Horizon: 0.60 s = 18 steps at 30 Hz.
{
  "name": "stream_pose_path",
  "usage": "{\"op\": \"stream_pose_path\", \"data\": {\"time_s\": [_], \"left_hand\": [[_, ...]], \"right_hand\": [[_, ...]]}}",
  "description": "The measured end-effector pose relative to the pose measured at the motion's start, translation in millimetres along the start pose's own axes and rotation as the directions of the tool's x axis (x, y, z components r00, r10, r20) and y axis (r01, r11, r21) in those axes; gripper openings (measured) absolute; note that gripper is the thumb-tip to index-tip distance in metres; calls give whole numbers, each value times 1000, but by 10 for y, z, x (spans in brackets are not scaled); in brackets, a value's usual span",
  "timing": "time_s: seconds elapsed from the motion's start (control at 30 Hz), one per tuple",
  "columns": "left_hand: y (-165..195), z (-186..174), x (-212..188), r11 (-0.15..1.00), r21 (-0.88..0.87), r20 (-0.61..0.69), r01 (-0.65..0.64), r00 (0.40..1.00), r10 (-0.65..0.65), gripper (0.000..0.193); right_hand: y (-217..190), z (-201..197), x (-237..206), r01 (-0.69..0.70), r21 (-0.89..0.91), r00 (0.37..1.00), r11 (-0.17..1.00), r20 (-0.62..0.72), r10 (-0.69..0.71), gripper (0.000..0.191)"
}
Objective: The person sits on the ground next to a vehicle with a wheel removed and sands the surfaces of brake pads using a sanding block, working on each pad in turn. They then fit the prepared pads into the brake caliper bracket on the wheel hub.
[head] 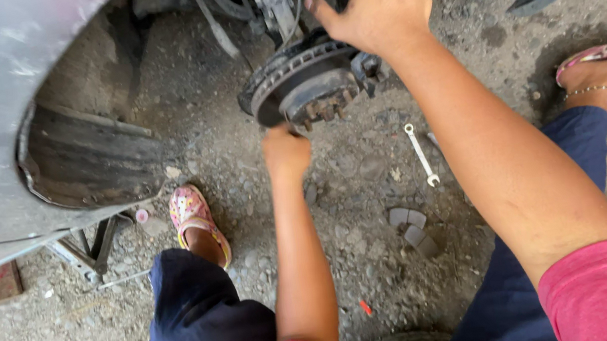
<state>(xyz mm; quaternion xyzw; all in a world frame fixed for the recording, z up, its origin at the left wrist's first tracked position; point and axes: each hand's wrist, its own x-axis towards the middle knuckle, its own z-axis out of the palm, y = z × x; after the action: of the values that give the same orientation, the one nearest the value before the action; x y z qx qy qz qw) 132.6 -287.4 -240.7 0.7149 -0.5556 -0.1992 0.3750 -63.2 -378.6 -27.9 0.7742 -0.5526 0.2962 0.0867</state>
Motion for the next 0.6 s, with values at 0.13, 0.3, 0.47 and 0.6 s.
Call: {"op": "stream_pose_path", "data": {"time_s": [0.13, 0.3, 0.47, 0.6], "left_hand": [[36, 80, -53, 639, -753, 144, 155, 987, -69, 22], [74, 19, -15, 923, -385, 31, 22, 999, -11, 16], [194, -15, -5, 997, 82, -47, 5, 999, -1, 20], [269, 19, -81, 996, 11, -52, 86, 995, -85, 18]], "right_hand": [[27, 1, 17, 59, -44, 996, 997, -69, -62, 46], [51, 47, -3, 44, -35, 998, 998, -49, -46, 46], [22, 48, 1, -10, -2, 1000, 1000, 28, 10, 46], [29, 18, 17, 52, -56, 997, 997, -60, -55, 48]]}}
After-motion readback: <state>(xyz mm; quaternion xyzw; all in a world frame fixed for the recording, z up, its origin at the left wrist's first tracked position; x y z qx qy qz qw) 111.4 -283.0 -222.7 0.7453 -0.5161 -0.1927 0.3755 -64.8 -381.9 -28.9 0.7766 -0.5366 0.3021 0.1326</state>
